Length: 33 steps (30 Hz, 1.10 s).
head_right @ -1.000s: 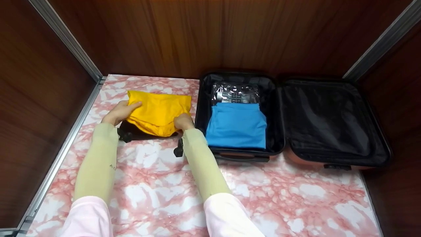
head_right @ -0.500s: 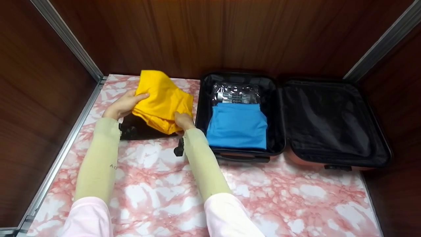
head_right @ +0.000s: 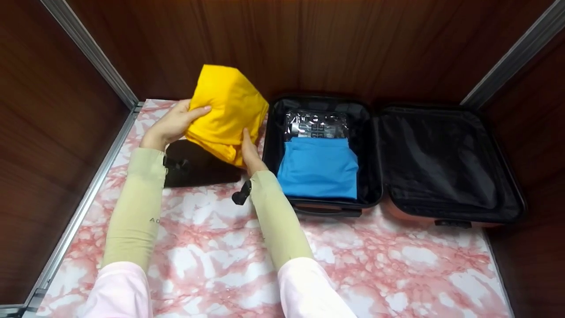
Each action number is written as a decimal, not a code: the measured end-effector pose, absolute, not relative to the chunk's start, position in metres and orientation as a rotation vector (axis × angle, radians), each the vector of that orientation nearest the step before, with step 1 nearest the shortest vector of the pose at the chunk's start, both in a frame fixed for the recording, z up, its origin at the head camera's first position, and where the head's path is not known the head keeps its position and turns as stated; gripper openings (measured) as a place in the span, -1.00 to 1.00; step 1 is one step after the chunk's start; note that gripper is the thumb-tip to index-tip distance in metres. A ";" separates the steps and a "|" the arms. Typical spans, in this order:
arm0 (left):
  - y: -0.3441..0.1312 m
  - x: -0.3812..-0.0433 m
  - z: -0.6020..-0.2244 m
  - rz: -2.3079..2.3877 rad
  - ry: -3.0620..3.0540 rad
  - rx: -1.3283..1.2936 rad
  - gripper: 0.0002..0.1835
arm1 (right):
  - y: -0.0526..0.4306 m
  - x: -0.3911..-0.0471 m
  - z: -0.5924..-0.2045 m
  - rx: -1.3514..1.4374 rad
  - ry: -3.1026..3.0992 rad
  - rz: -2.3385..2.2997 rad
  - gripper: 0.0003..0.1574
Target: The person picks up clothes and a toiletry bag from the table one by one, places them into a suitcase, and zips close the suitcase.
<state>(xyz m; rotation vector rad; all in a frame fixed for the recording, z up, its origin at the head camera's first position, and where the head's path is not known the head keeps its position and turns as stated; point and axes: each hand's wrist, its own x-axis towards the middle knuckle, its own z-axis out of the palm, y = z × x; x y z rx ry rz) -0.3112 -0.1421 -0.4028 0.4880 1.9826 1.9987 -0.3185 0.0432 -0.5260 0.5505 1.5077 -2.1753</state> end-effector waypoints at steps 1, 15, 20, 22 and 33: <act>-0.141 -0.312 -0.401 2.012 1.975 0.500 -0.67 | 0.043 -0.320 -0.526 0.531 1.421 -2.258 -0.25; -0.137 -0.315 -0.393 2.163 1.945 0.486 -0.70 | 0.061 -0.325 -0.494 0.450 1.447 -2.596 -0.51; -0.135 -0.318 -0.391 2.211 1.977 0.456 -0.70 | 0.073 -0.332 -0.481 0.418 1.634 -2.656 -0.46; -0.134 -0.319 -0.391 2.224 1.981 0.436 -0.69 | 0.079 -0.334 -0.476 0.411 1.729 -2.660 -0.45; -0.124 -0.327 -0.392 2.209 2.115 0.379 -0.67 | 0.114 -0.337 -0.451 0.363 2.029 -2.586 -0.48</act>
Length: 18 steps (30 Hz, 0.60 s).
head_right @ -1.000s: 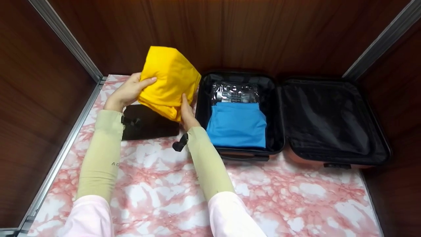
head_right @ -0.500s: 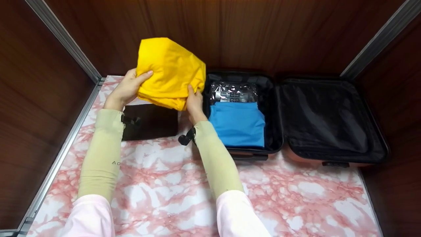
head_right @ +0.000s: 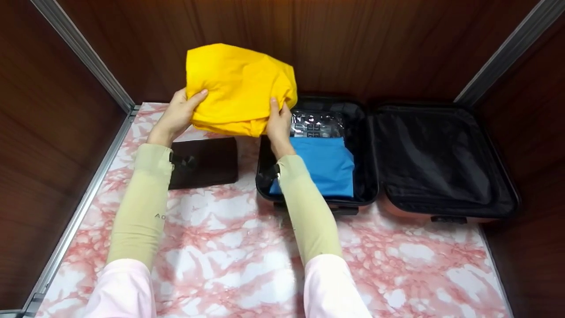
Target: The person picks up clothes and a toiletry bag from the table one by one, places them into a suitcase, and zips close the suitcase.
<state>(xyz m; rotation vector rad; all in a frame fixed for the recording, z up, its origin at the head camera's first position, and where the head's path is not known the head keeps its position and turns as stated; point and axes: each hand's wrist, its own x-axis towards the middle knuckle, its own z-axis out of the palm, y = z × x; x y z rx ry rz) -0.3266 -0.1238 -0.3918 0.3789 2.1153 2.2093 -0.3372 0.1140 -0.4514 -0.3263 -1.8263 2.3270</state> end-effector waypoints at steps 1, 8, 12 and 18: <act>-0.122 -0.328 -0.391 2.206 2.132 0.383 -0.67 | 0.117 -0.337 -0.449 -0.317 -1.838 2.314 -0.48; -0.108 -0.335 -0.385 2.194 2.216 0.388 -0.68 | 0.140 -0.337 -0.431 -0.241 -1.878 2.194 -0.49; -0.096 -0.339 -0.383 2.185 2.271 0.387 -0.68 | 0.155 -0.337 -0.422 -0.211 -1.943 2.060 -0.51; -0.081 -0.340 -0.384 2.150 2.353 0.382 -0.70 | 0.175 -0.334 -0.415 -0.160 -2.023 1.915 -0.52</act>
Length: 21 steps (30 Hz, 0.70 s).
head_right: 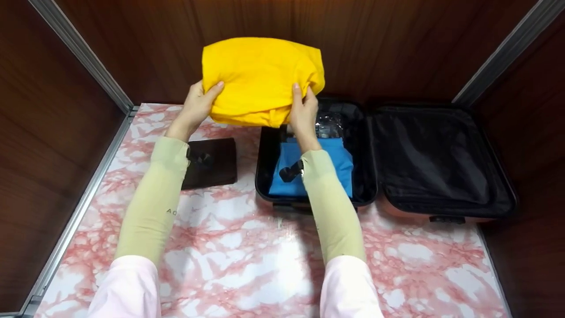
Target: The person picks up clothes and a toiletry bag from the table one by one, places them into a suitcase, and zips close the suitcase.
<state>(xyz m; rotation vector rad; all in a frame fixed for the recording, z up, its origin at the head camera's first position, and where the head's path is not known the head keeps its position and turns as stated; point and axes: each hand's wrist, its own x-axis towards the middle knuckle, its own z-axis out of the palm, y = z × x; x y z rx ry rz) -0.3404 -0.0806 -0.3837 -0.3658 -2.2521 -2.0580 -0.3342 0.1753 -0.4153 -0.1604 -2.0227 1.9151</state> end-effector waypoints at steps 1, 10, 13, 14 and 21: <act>-0.078 -0.340 -0.384 -2.049 -2.256 -0.368 -0.70 | 0.178 -0.334 -0.414 -0.154 -2.026 1.903 -0.52; -0.053 -0.338 -0.384 -1.965 -2.270 -0.418 -0.69 | 0.203 -0.328 -0.405 -0.130 -1.981 1.845 -0.60; -0.045 -0.338 -0.384 -1.911 -2.285 -0.422 -0.69 | 0.210 -0.327 -0.400 -0.153 -1.993 1.836 -0.60; -0.043 -0.337 -0.383 -1.902 -2.288 -0.418 -0.69 | 0.212 -0.326 -0.399 -0.159 -1.994 1.845 -0.60; -0.028 -0.334 -0.381 -1.898 -2.269 -0.431 -0.70 | 0.229 -0.321 -0.394 -0.149 -1.971 1.868 -0.62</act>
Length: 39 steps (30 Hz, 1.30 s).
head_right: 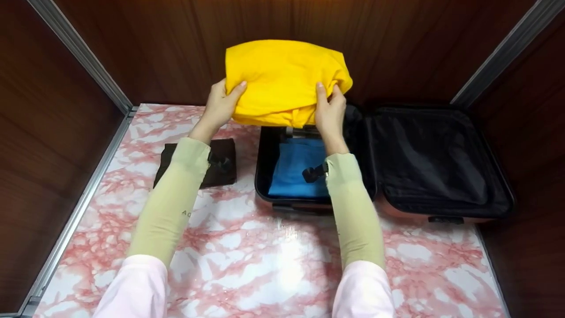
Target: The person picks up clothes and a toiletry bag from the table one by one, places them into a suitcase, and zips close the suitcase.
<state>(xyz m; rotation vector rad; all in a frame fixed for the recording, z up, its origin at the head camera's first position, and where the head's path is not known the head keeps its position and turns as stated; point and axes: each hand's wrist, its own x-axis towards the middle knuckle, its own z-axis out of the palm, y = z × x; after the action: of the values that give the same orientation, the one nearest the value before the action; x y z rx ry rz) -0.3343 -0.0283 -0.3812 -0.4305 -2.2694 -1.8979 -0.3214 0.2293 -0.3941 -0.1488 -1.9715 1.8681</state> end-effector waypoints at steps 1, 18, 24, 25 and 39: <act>-0.026 -0.333 -0.381 -1.904 -2.266 -0.430 -0.70 | 0.232 -0.321 -0.394 -0.149 -1.969 1.876 -0.62; 0.000 -0.320 -0.389 -1.899 -2.239 -0.467 -0.67 | 0.269 -0.298 -0.394 -0.079 -2.085 1.738 -0.58; 0.004 -0.317 -0.394 -1.862 -2.258 -0.510 -0.63 | 0.279 -0.290 -0.399 -0.081 -2.127 1.698 -0.60; 0.005 -0.316 -0.395 -1.862 -2.260 -0.516 -0.63 | 0.281 -0.289 -0.400 -0.084 -2.129 1.698 -0.60; 0.013 -0.306 -0.420 -1.897 -2.274 -0.622 -0.55 | 0.299 -0.267 -0.413 -0.073 -2.151 1.664 -0.59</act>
<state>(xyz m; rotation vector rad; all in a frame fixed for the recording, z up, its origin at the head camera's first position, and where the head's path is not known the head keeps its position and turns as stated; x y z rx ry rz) -0.3056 0.0130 -0.4205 -0.6224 -2.2741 -1.8971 -0.2669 0.2992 -0.4133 -0.0733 -2.1512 1.6641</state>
